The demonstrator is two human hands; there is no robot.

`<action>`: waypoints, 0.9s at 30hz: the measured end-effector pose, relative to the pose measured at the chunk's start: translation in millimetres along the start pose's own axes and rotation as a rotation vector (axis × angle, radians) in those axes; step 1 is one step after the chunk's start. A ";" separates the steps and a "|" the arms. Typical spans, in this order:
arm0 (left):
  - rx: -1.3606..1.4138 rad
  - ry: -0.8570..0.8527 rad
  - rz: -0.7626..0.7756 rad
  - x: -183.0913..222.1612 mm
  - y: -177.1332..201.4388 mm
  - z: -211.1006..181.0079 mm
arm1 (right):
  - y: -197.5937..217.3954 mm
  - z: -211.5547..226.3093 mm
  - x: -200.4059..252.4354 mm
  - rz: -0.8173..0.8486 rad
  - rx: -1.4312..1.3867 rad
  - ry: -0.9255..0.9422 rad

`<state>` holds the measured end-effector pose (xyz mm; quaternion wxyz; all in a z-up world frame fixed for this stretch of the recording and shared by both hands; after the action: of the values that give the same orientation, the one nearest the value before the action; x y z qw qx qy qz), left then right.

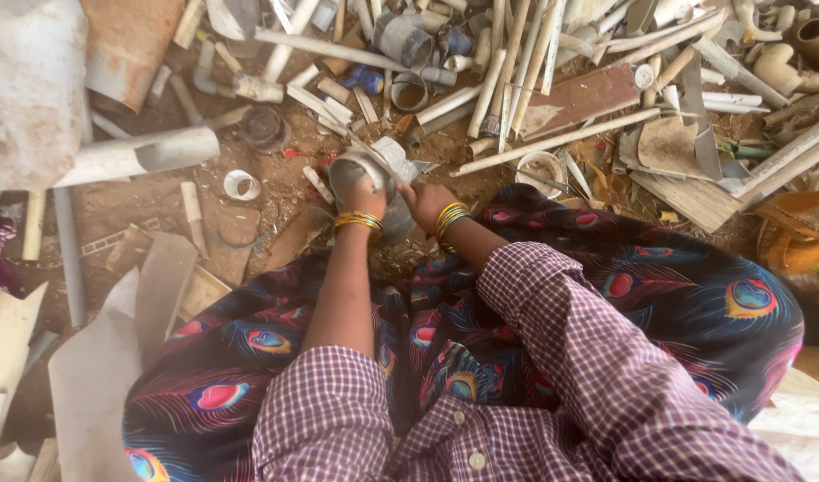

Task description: The person scrapes a PVC pipe fitting with a small metal tool to remove dirt and debris while sitting on the ground in a scrap yard.

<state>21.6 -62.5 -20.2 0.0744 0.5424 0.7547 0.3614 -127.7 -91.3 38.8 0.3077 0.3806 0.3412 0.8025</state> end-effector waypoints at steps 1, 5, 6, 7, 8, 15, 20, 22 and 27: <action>-0.030 -0.021 -0.024 -0.5 1.3 -3.4 | -0.7 -3.3 2.3 0.024 -0.038 -0.068; 0.019 0.059 -0.044 7.7 -0.4 -3.0 | -4.1 9.6 18.8 -0.030 -0.014 0.090; 0.027 0.020 -0.125 10.2 9.5 -6.3 | -5.3 9.9 18.9 -0.024 -0.021 0.050; 0.031 -0.027 -0.202 10.8 19.9 -11.1 | -5.6 9.6 17.6 -0.026 -0.034 0.004; -0.011 0.010 -0.173 9.5 22.6 -9.6 | -6.0 8.6 15.2 -0.029 -0.047 -0.041; 0.016 0.085 -0.057 0.5 -0.3 4.1 | -3.2 2.7 5.2 0.042 0.064 0.092; -0.021 -0.026 -0.086 2.8 -11.6 4.2 | -3.4 -13.3 3.6 0.127 0.010 0.074; 0.066 0.064 0.001 -0.1 -10.0 8.1 | 3.7 -15.3 -4.4 0.078 -0.005 0.032; 0.042 -0.001 -0.019 6.5 -5.2 -4.5 | -2.0 -21.5 -10.6 0.056 0.013 0.025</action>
<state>12.7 -59.7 -18.4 0.0670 0.5369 0.7672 0.3444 -139.4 -104.8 22.7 0.2783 0.3818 0.3394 0.8134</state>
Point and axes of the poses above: each hand's wrist, its own x-axis away from the middle knuckle, its own y-axis out of the back of the hand, z = x × y, the point moved 7 cm from there along -x, towards the middle knuckle, and after that the axes turned 1 degree about z, right-handed, at the moved point
